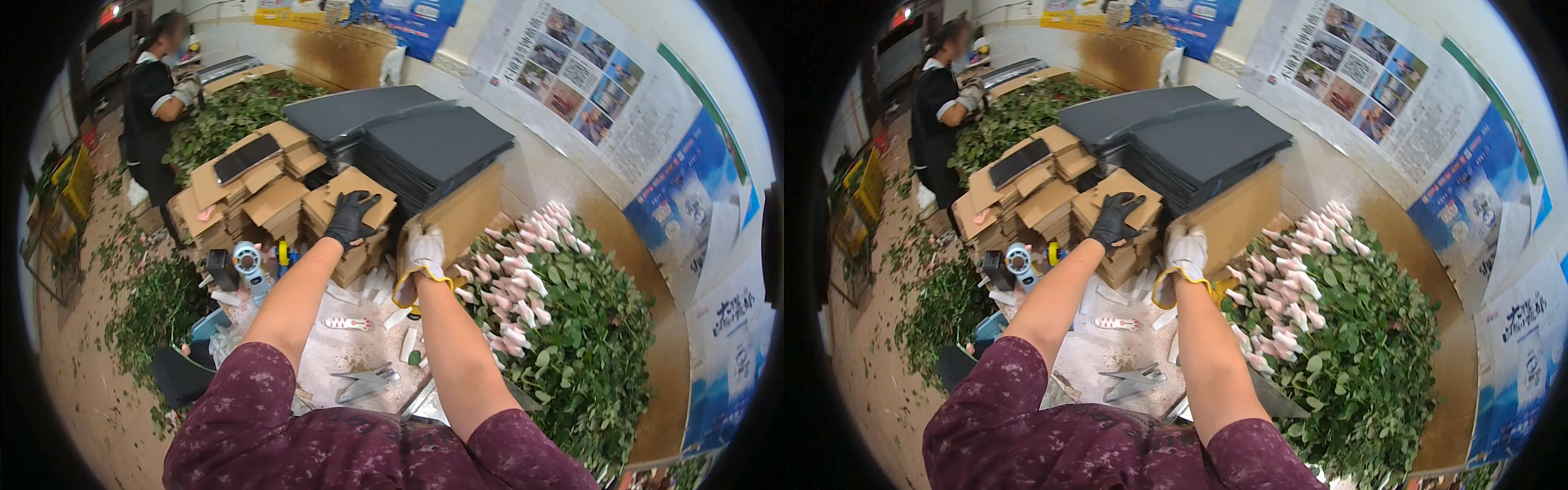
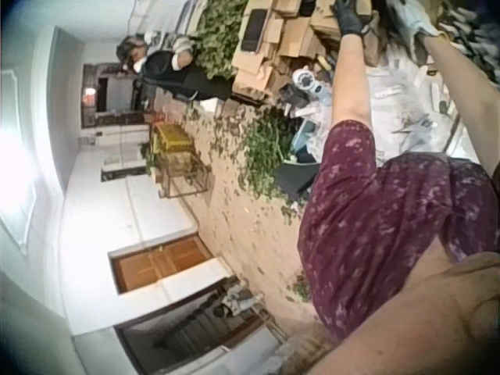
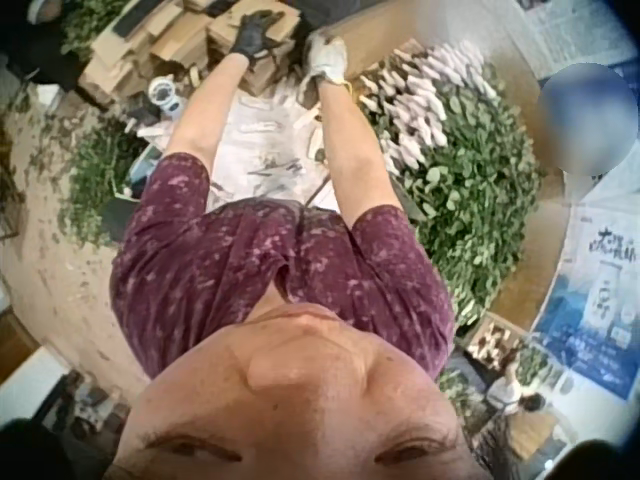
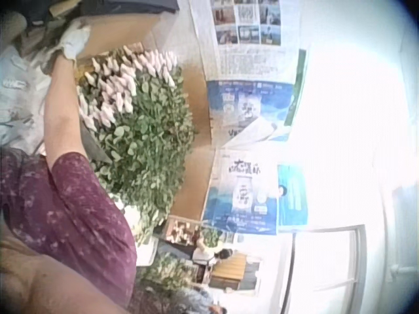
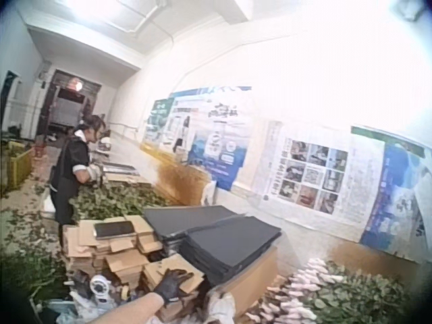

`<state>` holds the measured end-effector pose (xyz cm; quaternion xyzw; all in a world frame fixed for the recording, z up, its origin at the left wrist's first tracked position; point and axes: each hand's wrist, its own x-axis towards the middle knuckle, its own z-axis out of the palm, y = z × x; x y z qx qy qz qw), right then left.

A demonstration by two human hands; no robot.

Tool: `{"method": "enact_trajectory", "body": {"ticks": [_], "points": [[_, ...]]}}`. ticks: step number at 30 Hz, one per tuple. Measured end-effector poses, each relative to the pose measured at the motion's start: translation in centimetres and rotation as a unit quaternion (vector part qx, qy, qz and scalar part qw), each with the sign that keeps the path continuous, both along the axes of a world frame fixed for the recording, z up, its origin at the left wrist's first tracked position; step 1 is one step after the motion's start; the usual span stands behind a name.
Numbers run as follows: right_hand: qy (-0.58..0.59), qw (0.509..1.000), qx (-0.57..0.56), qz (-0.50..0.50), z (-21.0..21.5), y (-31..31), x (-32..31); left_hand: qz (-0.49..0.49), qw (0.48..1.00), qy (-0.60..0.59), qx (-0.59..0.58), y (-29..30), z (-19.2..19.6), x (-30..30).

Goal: The person selects individual roses from a pile, arranges them in rows within a black cardboard tray, covers them with a plastic sheet, and then repeats the process with a cardboard box.

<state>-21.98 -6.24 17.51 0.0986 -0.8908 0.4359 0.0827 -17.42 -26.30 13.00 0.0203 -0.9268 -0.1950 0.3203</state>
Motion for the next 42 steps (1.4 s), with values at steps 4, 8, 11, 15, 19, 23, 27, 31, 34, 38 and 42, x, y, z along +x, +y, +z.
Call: {"method": "enact_trajectory", "body": {"ticks": [4,8,11,15,19,23,27,31,34,38,42], "points": [[0.066,0.986,-0.134,-0.078,0.0,-0.9,0.4,-0.009,1.000,0.003,0.011,0.3,0.4,-0.6],[-0.004,0.989,-0.071,0.127,2.7,1.8,-2.3,-0.032,0.987,-0.154,-0.031,0.9,2.0,-1.6],[0.021,0.952,0.003,0.307,12.3,4.7,2.0,-0.055,0.974,-0.208,-0.069,-4.1,2.6,0.5],[0.049,0.916,0.117,0.382,19.7,13.5,8.8,0.033,0.951,-0.293,-0.092,-1.1,5.6,1.3],[0.060,0.891,0.241,0.379,20.4,21.5,18.3,-0.047,0.989,0.035,0.134,7.5,11.7,4.1],[0.058,0.870,0.301,0.386,16.8,27.1,25.9,-0.427,0.821,0.325,0.195,23.7,18.2,13.6],[-0.264,0.871,0.171,0.378,10.2,27.8,22.5,-0.666,0.712,-0.221,0.003,30.7,2.4,12.6],[-0.485,0.720,-0.323,0.376,7.5,33.8,19.0,-0.678,0.691,-0.207,0.140,27.2,-18.1,10.6],[-0.583,0.799,0.051,0.140,2.5,38.5,18.9,-0.514,0.781,-0.335,0.114,32.0,-13.3,14.0],[-0.314,0.893,0.018,0.322,-5.8,36.2,21.6,-0.539,0.714,-0.447,0.003,30.5,-11.4,13.9],[-0.297,0.913,0.027,0.280,-4.8,34.5,20.7,-0.580,0.747,-0.310,0.090,27.4,-8.2,14.0]]}}
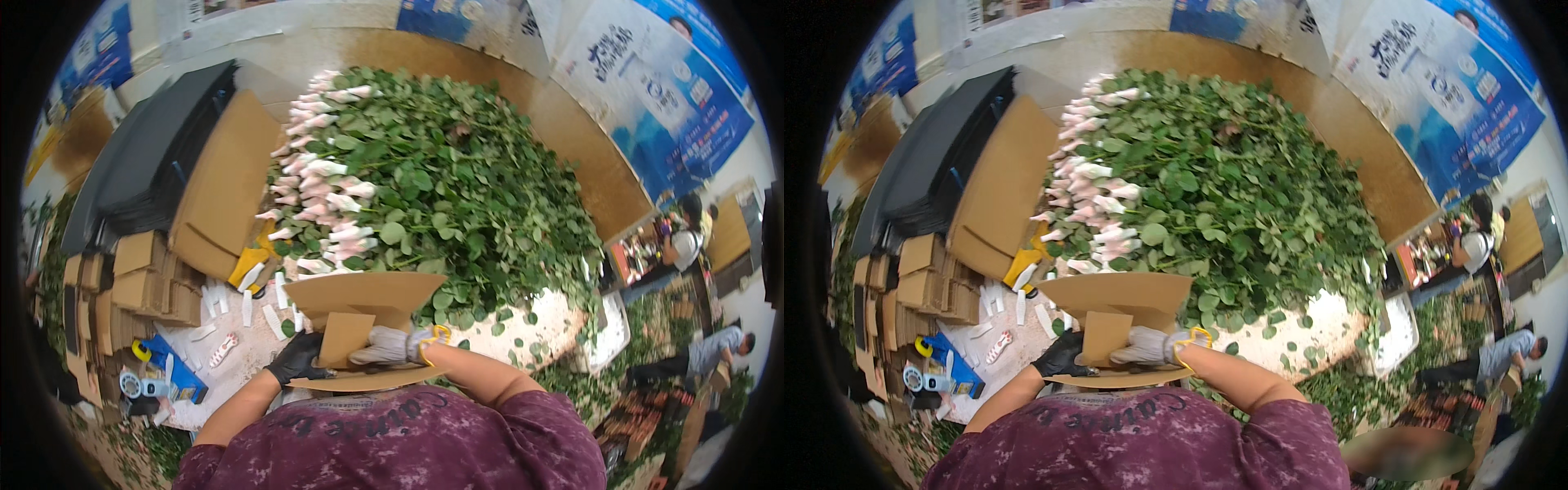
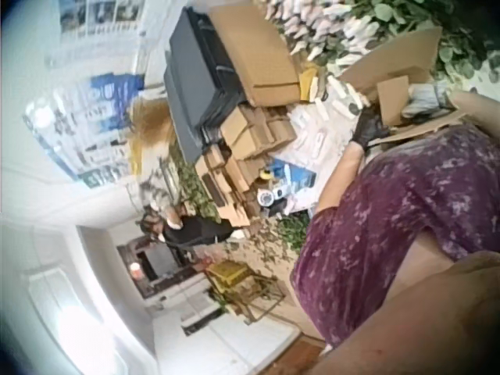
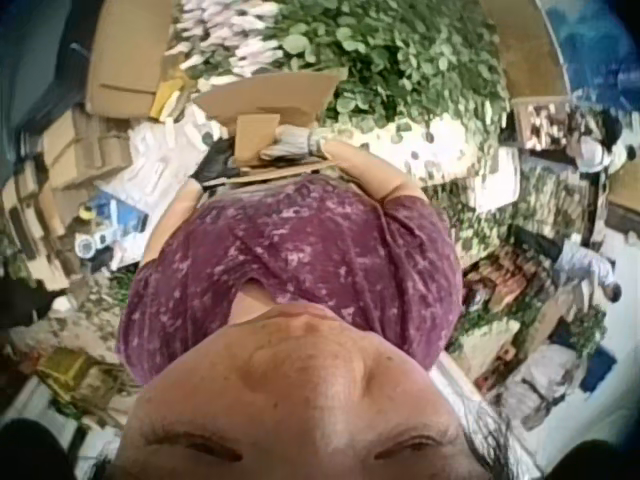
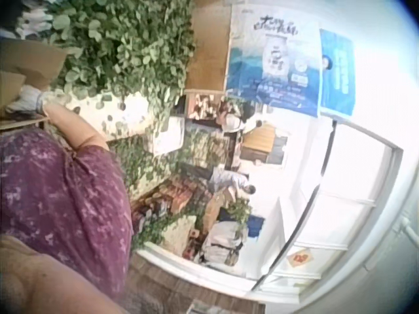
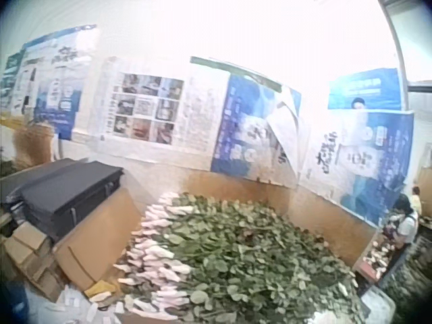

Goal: The person selects individual roses from a pile, arranges them in rows within a black cardboard tray, covers them with a plastic sheet, and then repeats the process with a cardboard box.

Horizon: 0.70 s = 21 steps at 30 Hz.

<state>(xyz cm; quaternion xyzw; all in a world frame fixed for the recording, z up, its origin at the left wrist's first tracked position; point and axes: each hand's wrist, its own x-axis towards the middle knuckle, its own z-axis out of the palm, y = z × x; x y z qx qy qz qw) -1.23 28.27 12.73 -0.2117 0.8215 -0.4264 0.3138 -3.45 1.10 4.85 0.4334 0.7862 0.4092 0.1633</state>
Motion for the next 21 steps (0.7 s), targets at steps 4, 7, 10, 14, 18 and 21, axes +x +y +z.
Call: {"method": "enact_trajectory", "body": {"ticks": [4,7,10,14,18,21], "points": [[0.095,0.966,0.236,0.052,-1.7,2.4,0.1,0.011,0.973,0.118,-0.197,1.9,-1.5,0.3],[-0.136,0.949,0.220,-0.180,0.0,14.1,4.2,0.019,0.963,0.141,-0.229,2.8,0.7,0.3],[0.023,0.805,0.573,-0.151,4.4,21.2,7.4,0.029,0.951,0.193,-0.241,1.9,1.0,-0.4],[0.039,0.831,0.546,-0.101,15.6,14.2,5.6,0.037,0.961,0.168,-0.216,1.8,0.1,-0.5],[0.214,0.926,0.308,0.044,9.7,10.1,1.4,0.026,0.981,0.131,-0.141,4.1,-0.1,0.2],[0.280,0.952,0.114,0.037,1.8,8.7,-0.3,-0.047,0.966,0.159,-0.197,6.3,1.7,0.1]]}}
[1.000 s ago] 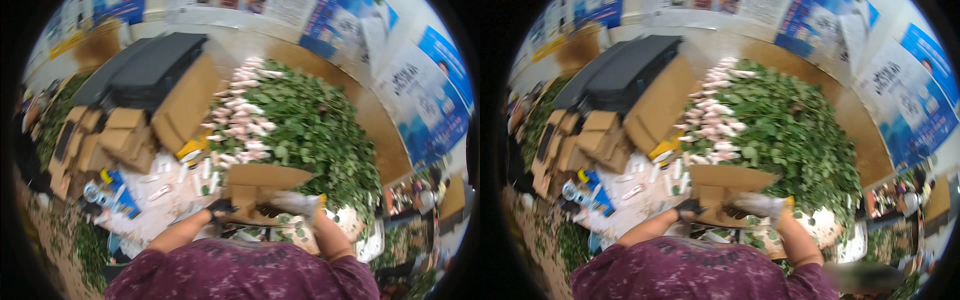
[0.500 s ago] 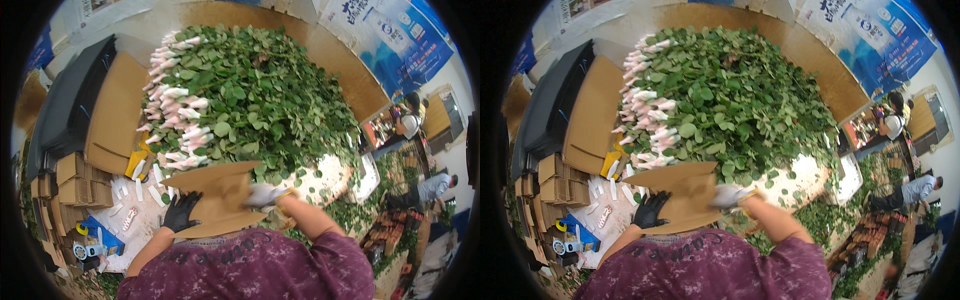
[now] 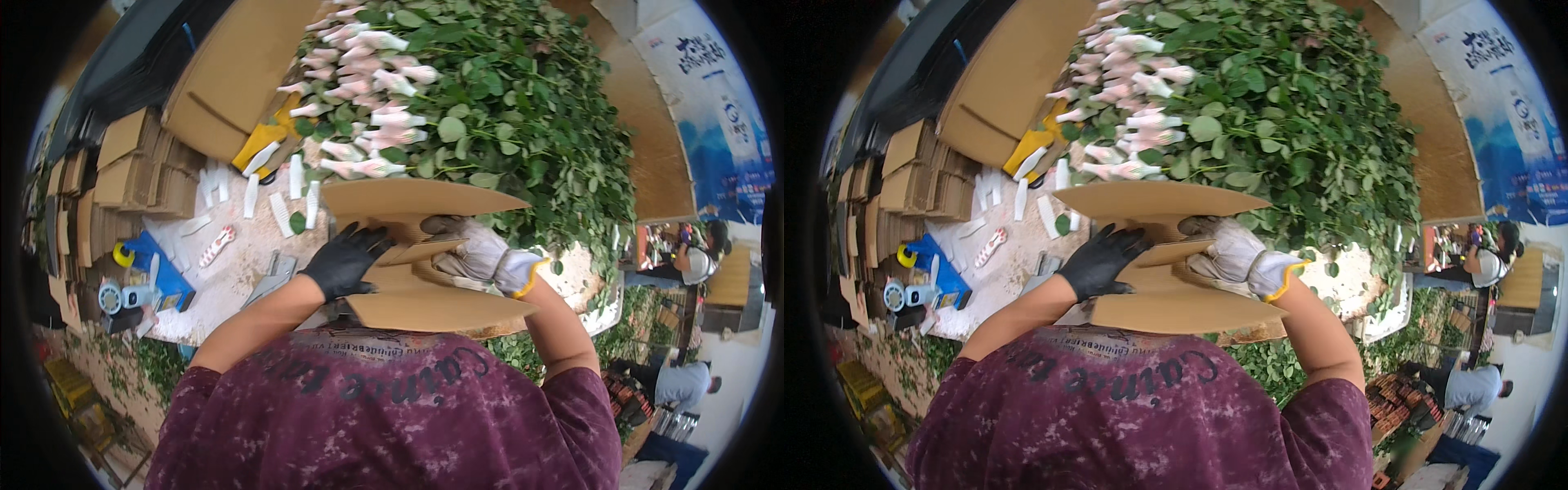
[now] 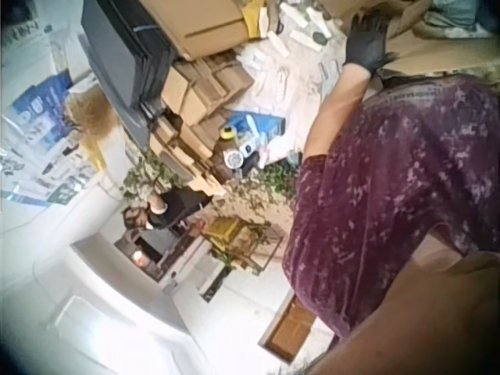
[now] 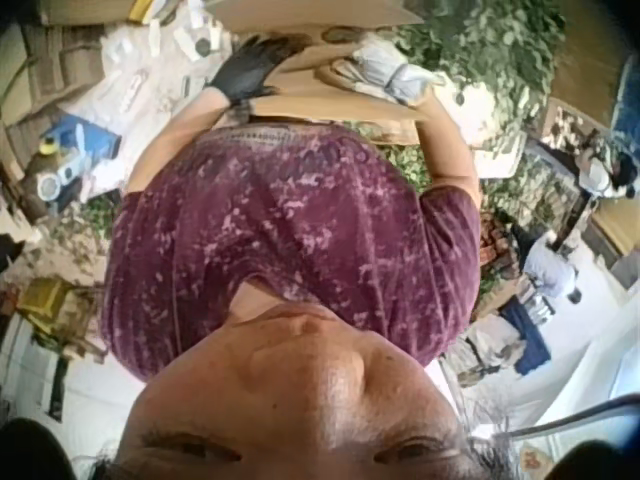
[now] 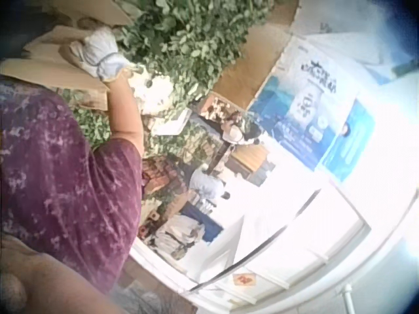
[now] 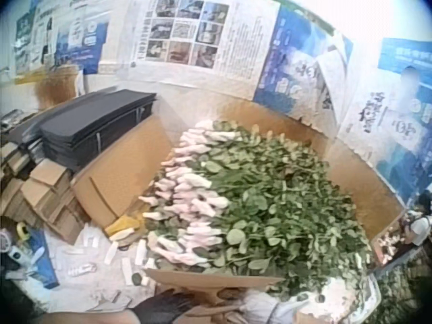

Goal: The person selects individual roses from a pile, arranges them in rows within a black cardboard tray, covers them with a plastic sheet, and then repeats the process with a cardboard box.

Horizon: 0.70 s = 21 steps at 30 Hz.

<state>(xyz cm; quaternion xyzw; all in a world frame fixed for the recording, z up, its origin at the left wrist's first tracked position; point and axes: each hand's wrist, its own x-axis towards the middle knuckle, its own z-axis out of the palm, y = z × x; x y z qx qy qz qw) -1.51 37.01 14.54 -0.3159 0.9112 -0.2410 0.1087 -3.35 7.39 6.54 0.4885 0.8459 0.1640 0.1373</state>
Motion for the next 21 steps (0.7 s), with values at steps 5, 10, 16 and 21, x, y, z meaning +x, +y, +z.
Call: {"method": "enact_trajectory", "body": {"ticks": [5,10,16,21], "points": [[0.111,0.990,-0.068,-0.045,-5.4,-3.7,1.1,0.037,0.998,-0.002,-0.053,-5.1,-3.3,-0.4],[0.016,0.998,0.040,-0.040,-2.5,0.9,0.7,0.051,0.997,-0.036,-0.044,-5.3,-2.2,-0.9],[-0.279,0.953,-0.063,-0.096,-1.1,-5.9,-0.5,0.054,0.992,-0.032,-0.109,-4.4,-0.5,-1.5],[-0.508,0.830,-0.100,-0.209,-6.2,-7.2,-0.6,0.056,0.988,-0.018,-0.146,-5.3,1.2,-1.4]]}}
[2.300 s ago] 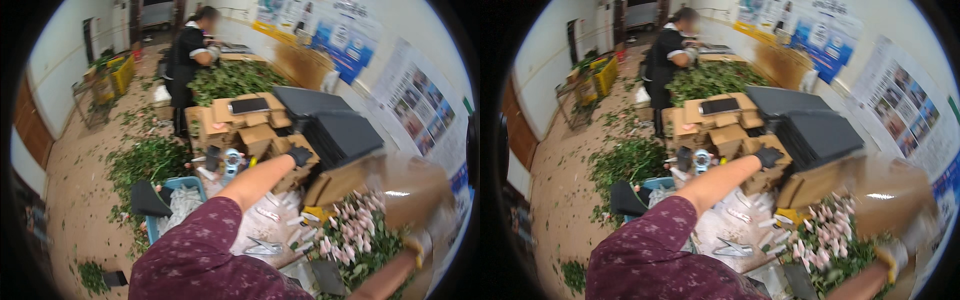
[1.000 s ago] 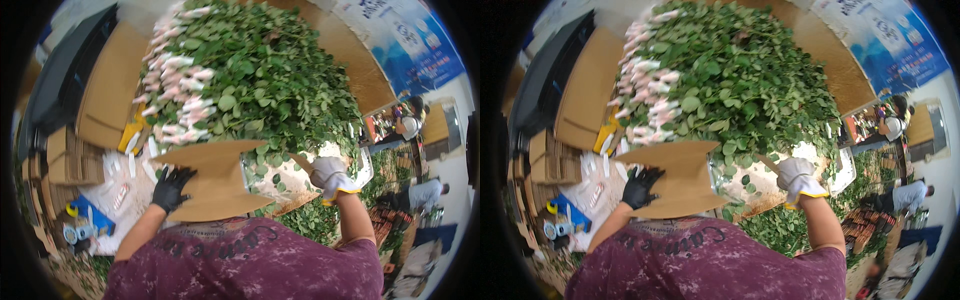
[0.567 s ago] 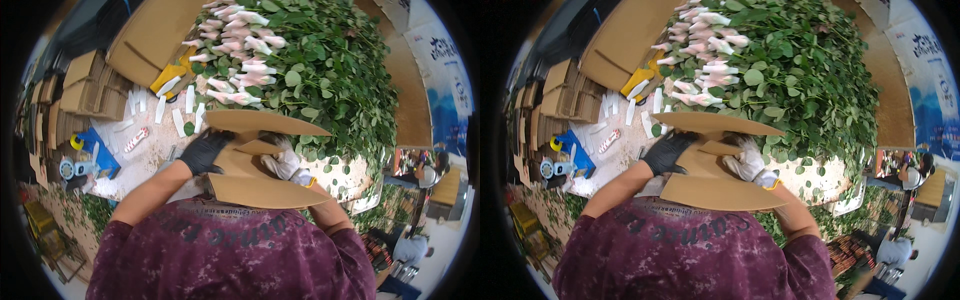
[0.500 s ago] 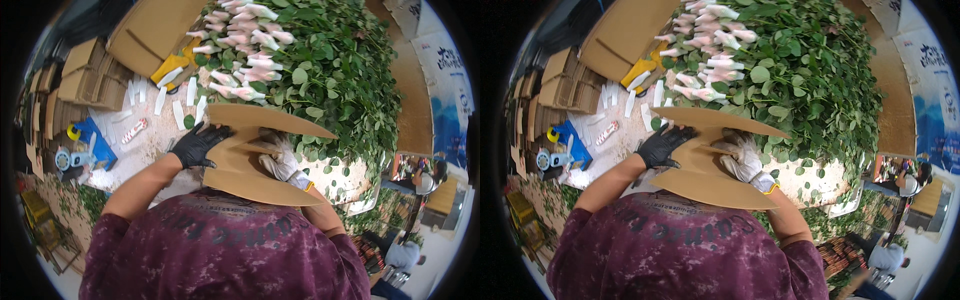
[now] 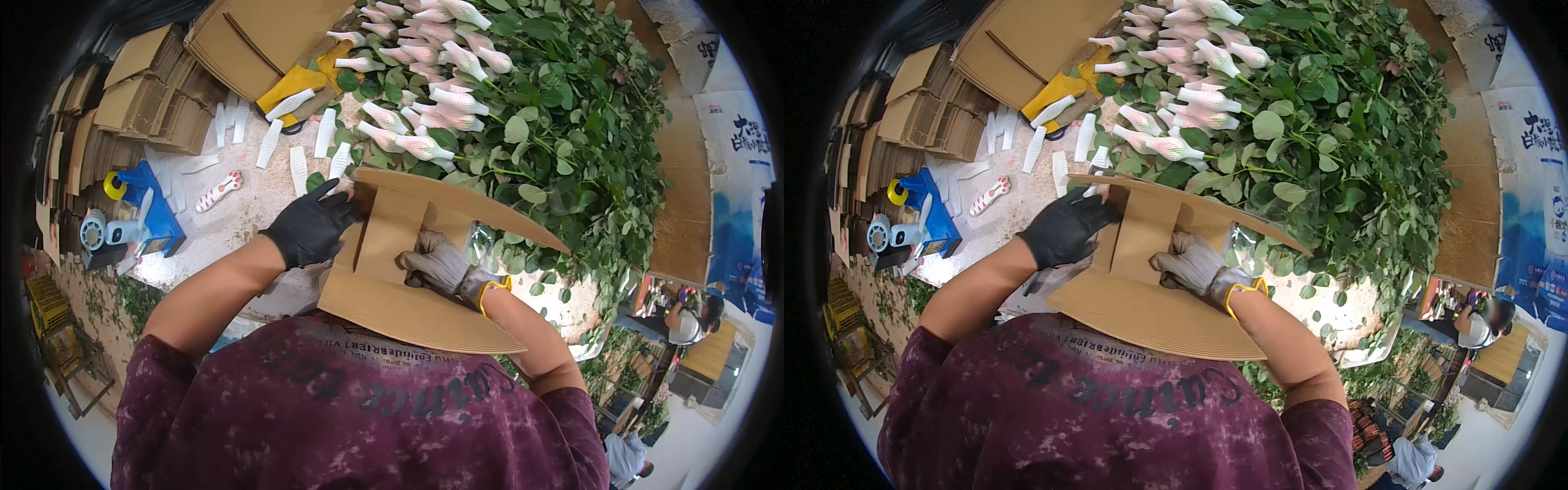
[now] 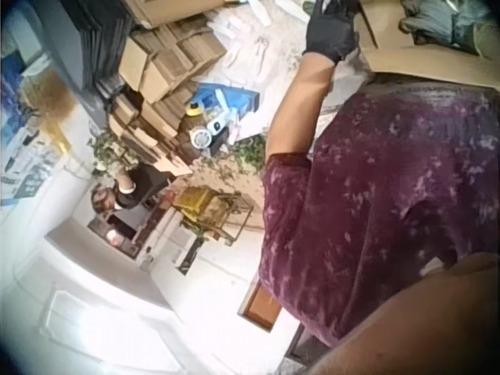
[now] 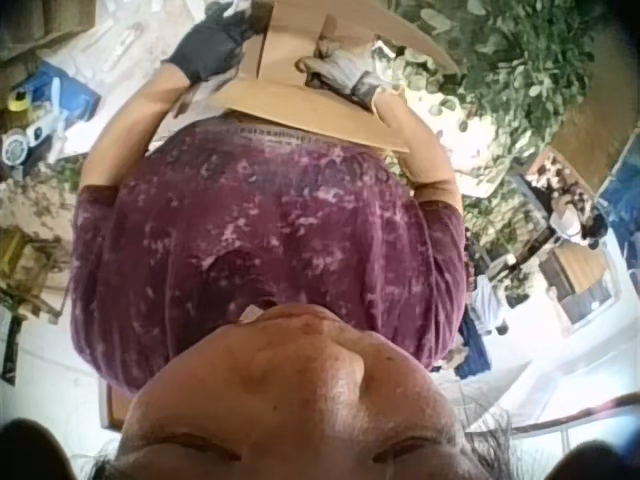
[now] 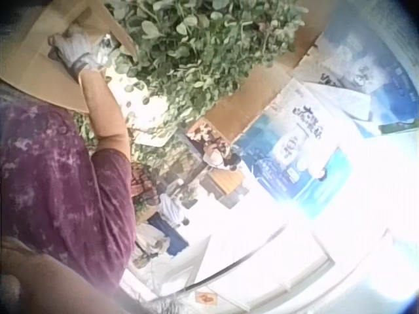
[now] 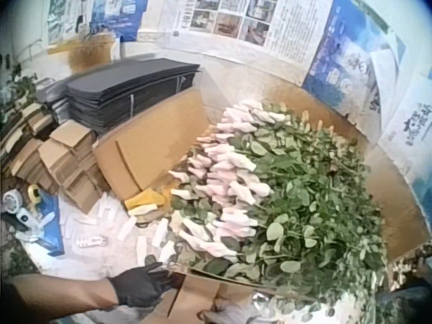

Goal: The person selects individual roses from a pile, arranges them in rows within a black cardboard tray, covers them with a plastic sheet, and then repeats the process with a cardboard box.

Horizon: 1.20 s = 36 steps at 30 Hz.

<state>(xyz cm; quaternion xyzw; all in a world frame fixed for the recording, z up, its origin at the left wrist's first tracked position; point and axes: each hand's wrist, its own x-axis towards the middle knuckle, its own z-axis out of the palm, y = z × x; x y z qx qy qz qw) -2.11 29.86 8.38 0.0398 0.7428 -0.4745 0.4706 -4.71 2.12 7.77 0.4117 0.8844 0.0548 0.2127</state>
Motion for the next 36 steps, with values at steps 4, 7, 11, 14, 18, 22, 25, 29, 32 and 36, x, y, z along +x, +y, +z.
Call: {"method": "enact_trajectory", "body": {"ticks": [4,7,11,14,18,22,25,29,32,36], "points": [[0.005,0.999,0.047,0.006,1.3,-1.3,-0.2,0.001,0.992,-0.111,0.052,0.6,3.1,-0.5],[0.103,0.986,0.087,0.101,1.4,-2.1,-0.6,-0.049,0.978,-0.027,0.202,1.3,-2.3,0.3],[0.300,0.831,0.279,0.376,3.1,-3.4,-1.3,-0.052,0.981,-0.063,0.176,1.6,-2.7,0.2],[0.238,0.842,0.250,0.414,8.2,-3.5,-1.5,-0.050,0.984,-0.077,0.151,2.3,-2.3,-0.5],[0.222,0.930,-0.104,0.274,11.6,0.2,1.5,-0.050,0.973,-0.132,0.184,2.8,-2.9,-1.3],[0.414,0.853,0.159,0.276,13.5,-2.2,7.4,-0.043,0.980,-0.129,0.145,3.9,-3.0,-0.9],[0.469,0.804,0.232,0.282,13.8,-1.9,9.2,-0.082,0.991,-0.034,0.100,4.1,-6.9,1.4],[0.488,0.858,0.070,0.143,13.1,0.3,8.5,-0.095,0.990,-0.006,0.107,3.9,-5.8,2.2],[0.727,0.678,0.069,-0.084,17.0,-0.3,3.3,-0.114,0.985,0.046,0.118,3.9,-3.6,2.5],[0.493,0.792,0.298,0.202,15.1,1.4,-2.4,-0.076,0.982,-0.067,0.158,4.7,-4.4,1.9]]}}
